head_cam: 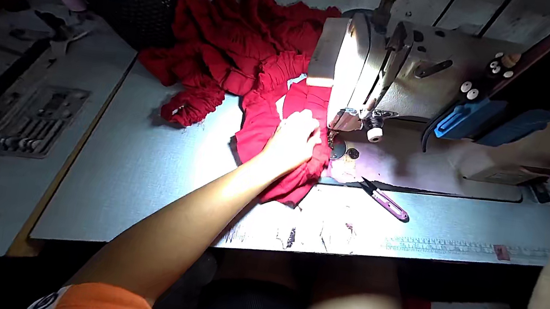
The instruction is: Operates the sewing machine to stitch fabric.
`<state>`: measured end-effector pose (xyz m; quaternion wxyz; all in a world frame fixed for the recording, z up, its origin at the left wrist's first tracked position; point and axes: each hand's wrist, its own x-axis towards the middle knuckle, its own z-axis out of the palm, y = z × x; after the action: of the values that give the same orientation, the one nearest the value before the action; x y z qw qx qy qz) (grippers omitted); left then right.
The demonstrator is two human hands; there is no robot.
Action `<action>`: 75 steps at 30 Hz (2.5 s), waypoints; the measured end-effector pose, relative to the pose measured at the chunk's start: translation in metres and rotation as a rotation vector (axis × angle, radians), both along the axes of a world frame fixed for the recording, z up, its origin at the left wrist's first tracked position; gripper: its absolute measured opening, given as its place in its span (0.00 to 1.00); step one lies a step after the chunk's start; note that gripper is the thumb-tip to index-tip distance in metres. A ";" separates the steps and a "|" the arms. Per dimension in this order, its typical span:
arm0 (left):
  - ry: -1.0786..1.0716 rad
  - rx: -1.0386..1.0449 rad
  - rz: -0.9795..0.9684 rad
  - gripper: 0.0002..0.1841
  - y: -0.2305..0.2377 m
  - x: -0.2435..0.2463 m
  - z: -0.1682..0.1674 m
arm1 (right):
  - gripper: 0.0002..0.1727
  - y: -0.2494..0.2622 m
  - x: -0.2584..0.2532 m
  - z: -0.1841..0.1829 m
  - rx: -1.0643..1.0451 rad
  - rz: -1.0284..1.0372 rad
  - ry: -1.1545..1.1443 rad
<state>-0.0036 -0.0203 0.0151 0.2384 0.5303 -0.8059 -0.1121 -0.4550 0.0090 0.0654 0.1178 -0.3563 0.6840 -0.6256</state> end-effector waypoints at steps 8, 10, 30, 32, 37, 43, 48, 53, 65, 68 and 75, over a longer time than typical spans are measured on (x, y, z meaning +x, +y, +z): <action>-0.185 -0.043 0.116 0.10 0.036 0.030 0.001 | 0.18 0.123 0.117 -0.073 0.009 0.395 0.805; -0.163 -0.037 0.208 0.10 0.032 0.058 0.003 | 0.16 0.129 0.139 -0.080 -0.036 0.450 0.826; 0.195 -0.109 0.144 0.01 0.027 0.141 0.010 | 0.19 0.017 0.342 -0.027 0.292 0.804 1.060; 0.183 -0.102 0.119 0.01 0.028 0.143 0.012 | 0.15 0.006 0.363 -0.032 0.267 0.824 1.084; 0.151 -0.061 0.092 0.01 0.030 0.146 0.014 | 0.17 0.013 0.381 -0.049 0.220 0.876 0.899; 0.048 0.057 0.145 0.04 0.035 0.140 0.017 | 0.15 0.070 0.310 -0.053 0.330 0.636 1.069; -0.030 -0.056 0.121 0.07 0.049 0.095 0.024 | 0.20 0.050 0.215 -0.054 0.480 0.442 0.914; 0.008 0.127 0.076 0.13 0.051 0.019 0.027 | 0.15 0.023 0.196 -0.065 0.241 0.551 0.879; -0.089 0.003 0.178 0.12 0.036 0.009 0.005 | 0.04 -0.005 0.261 -0.057 0.095 1.008 0.570; -0.249 0.016 0.299 0.14 0.047 0.031 0.015 | 0.05 -0.001 0.253 -0.060 0.004 0.998 0.549; -0.100 -0.066 0.361 0.14 0.055 0.015 0.025 | 0.10 -0.028 0.265 -0.055 0.293 0.798 0.363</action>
<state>0.0109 0.0342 0.0401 0.2314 0.6630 -0.7119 -0.0145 -0.1896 -0.0189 0.0107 0.2766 -0.6752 0.5840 -0.3556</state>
